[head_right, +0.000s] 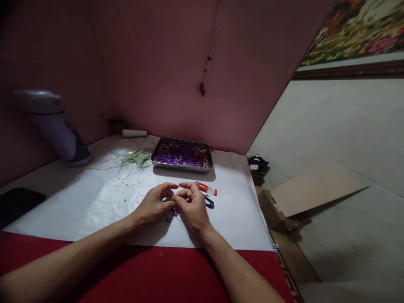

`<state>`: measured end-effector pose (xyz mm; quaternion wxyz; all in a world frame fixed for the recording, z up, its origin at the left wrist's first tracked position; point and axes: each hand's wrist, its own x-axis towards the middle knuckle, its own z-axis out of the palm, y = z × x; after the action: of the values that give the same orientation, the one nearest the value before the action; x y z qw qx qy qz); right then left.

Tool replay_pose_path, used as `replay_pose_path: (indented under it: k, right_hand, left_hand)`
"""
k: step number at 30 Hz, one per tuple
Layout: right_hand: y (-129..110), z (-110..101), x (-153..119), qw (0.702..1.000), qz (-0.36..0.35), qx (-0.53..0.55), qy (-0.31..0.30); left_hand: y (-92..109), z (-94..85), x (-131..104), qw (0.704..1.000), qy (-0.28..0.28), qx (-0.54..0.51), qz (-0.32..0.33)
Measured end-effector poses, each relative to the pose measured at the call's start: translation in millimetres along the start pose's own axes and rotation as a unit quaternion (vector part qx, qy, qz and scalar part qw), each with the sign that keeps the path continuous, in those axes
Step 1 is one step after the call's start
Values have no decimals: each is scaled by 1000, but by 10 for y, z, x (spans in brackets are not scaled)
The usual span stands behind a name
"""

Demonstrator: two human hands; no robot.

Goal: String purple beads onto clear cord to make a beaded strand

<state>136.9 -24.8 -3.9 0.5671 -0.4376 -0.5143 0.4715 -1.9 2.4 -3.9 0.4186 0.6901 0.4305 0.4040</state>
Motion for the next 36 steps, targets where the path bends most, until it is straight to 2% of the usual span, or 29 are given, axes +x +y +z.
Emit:
replay_pose_path:
  k: [6,12,18,24,36]
  right_hand:
    - [10,-8,4,1000,2,5,1]
    - [-6,-4,-10,1000,0,-12,0]
    - [-20,18,-18,999,1,-31,-16]
    - [-5,3,-10,999,26,-43,-17]
    - [2,6,6,997,11,-73,-7]
  left_hand:
    - [-26,-1,2,1000,-7,1,-4]
    - [51,-74,20,999,-9,-40,-9]
    - [121,-76,11,999,13,-34,-28]
    - [161,-65,8,995,20,-83,-59]
    - [133,-67,-8,998,37,-40,-24]
